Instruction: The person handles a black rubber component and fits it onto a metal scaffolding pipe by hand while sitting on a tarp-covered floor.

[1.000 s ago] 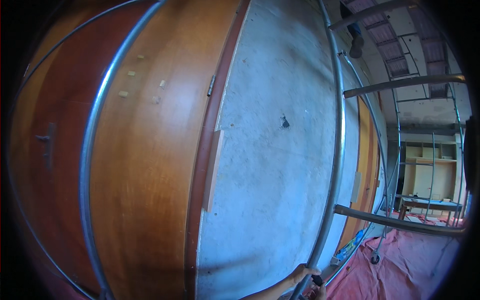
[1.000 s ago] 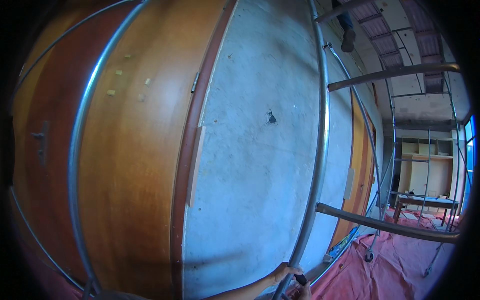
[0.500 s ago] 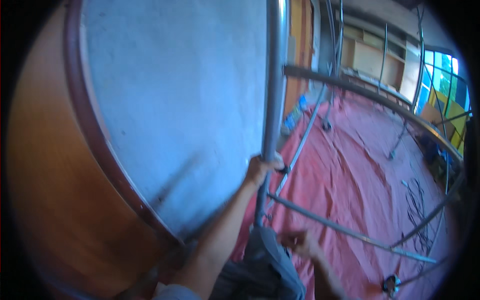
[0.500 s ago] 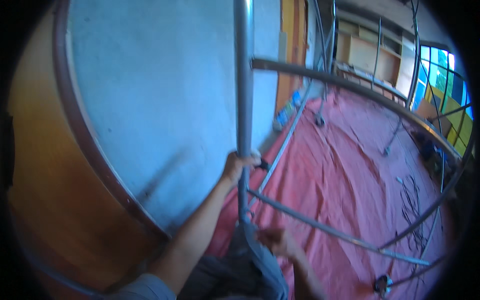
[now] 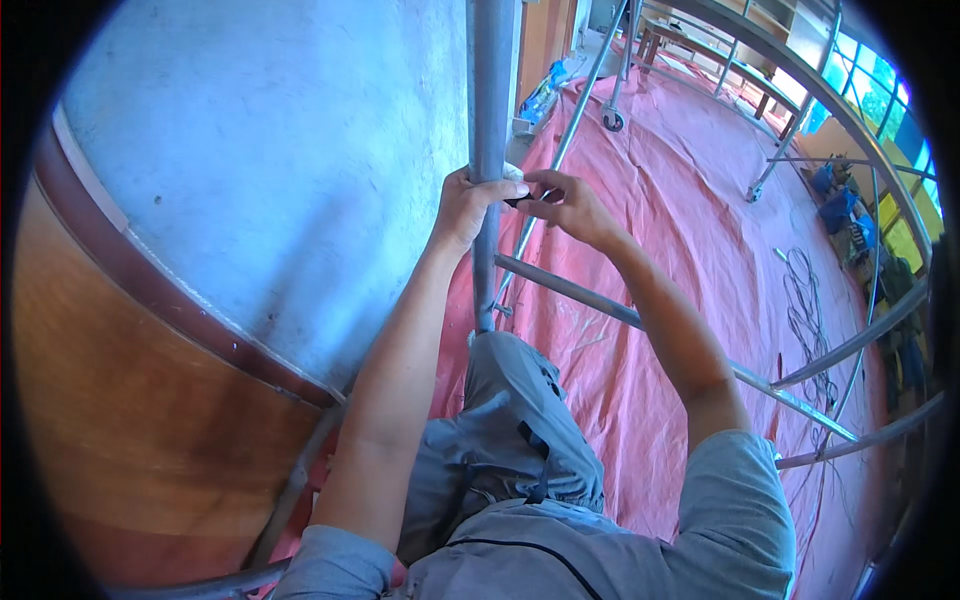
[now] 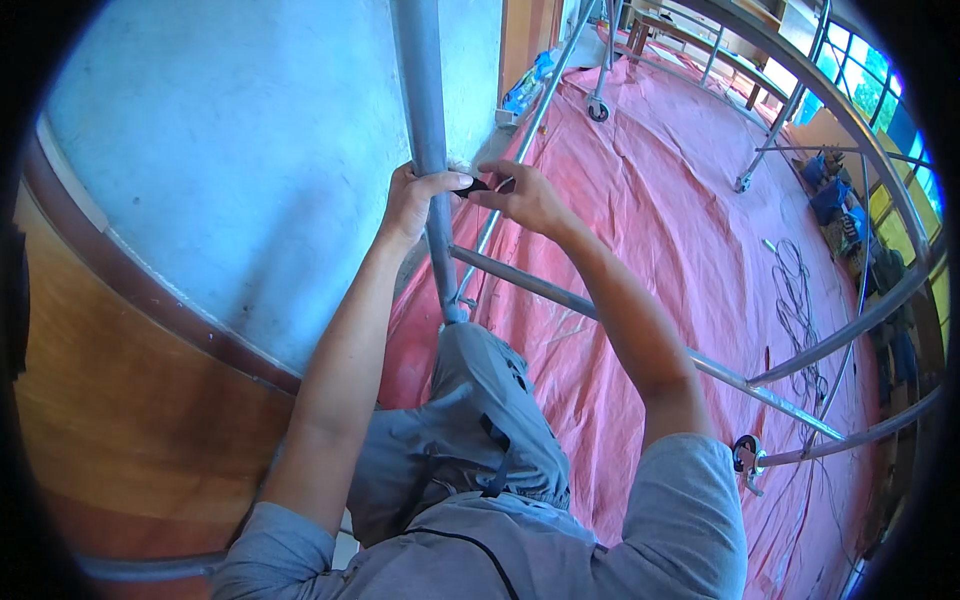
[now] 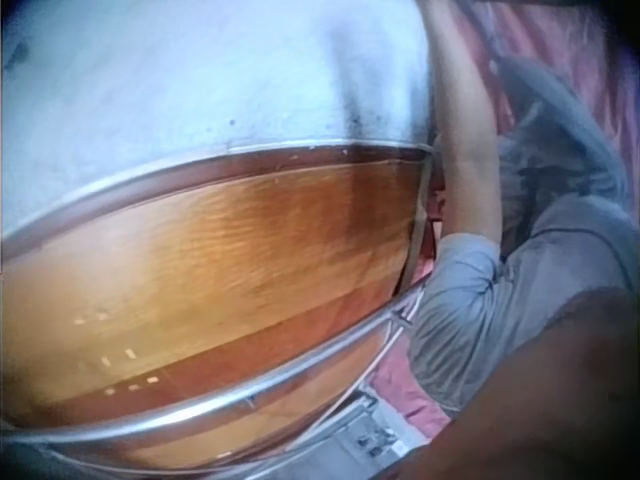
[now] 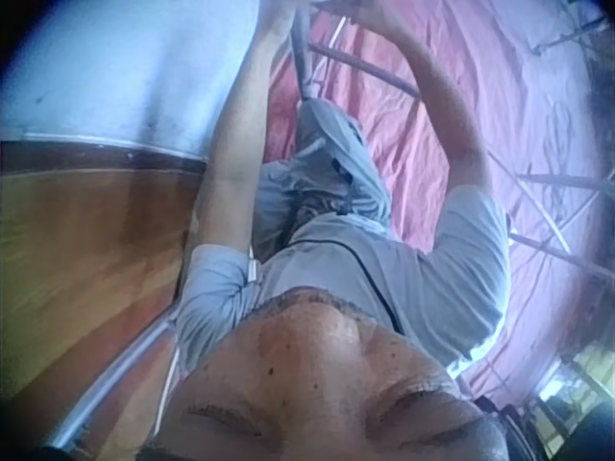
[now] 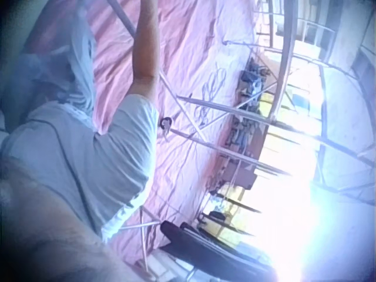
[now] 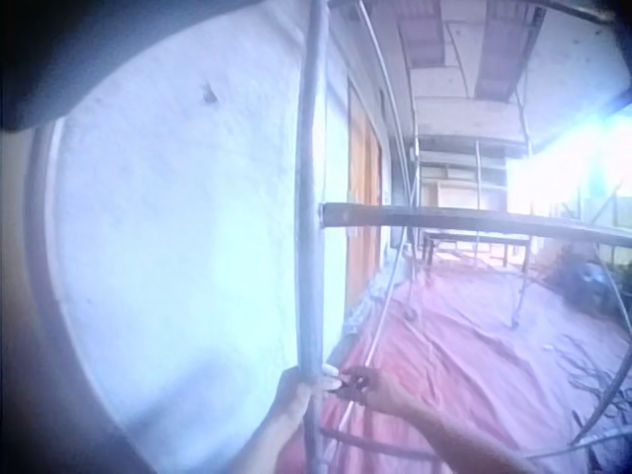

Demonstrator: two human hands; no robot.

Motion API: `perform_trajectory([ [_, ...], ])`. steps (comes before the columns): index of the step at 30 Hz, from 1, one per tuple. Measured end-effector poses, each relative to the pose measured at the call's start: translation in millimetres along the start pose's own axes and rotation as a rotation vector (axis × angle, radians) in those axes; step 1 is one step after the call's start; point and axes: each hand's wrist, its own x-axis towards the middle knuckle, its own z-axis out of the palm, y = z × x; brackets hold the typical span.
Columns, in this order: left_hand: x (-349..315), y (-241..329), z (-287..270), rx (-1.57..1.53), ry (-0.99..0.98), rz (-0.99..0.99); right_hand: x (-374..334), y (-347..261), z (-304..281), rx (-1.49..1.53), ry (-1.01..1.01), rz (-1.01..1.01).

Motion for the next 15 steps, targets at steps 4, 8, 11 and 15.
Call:
perform_trajectory([
  [4, 5, -5, -6, -0.011, -0.015, -0.013, -1, 8, 4, 0.04, -0.003, -0.093],
  [8, 10, -9, -14, 0.035, -0.026, -0.041, -6, 16, 7, 0.31, -0.147, 0.11],
  [11, 8, -8, -9, 0.042, -0.002, -0.028, 0, 27, -9, 0.392, -0.233, 0.165],
  [15, 10, -11, -9, 0.018, -0.069, 0.03, 2, 60, -62, 0.343, -0.38, 0.287],
])
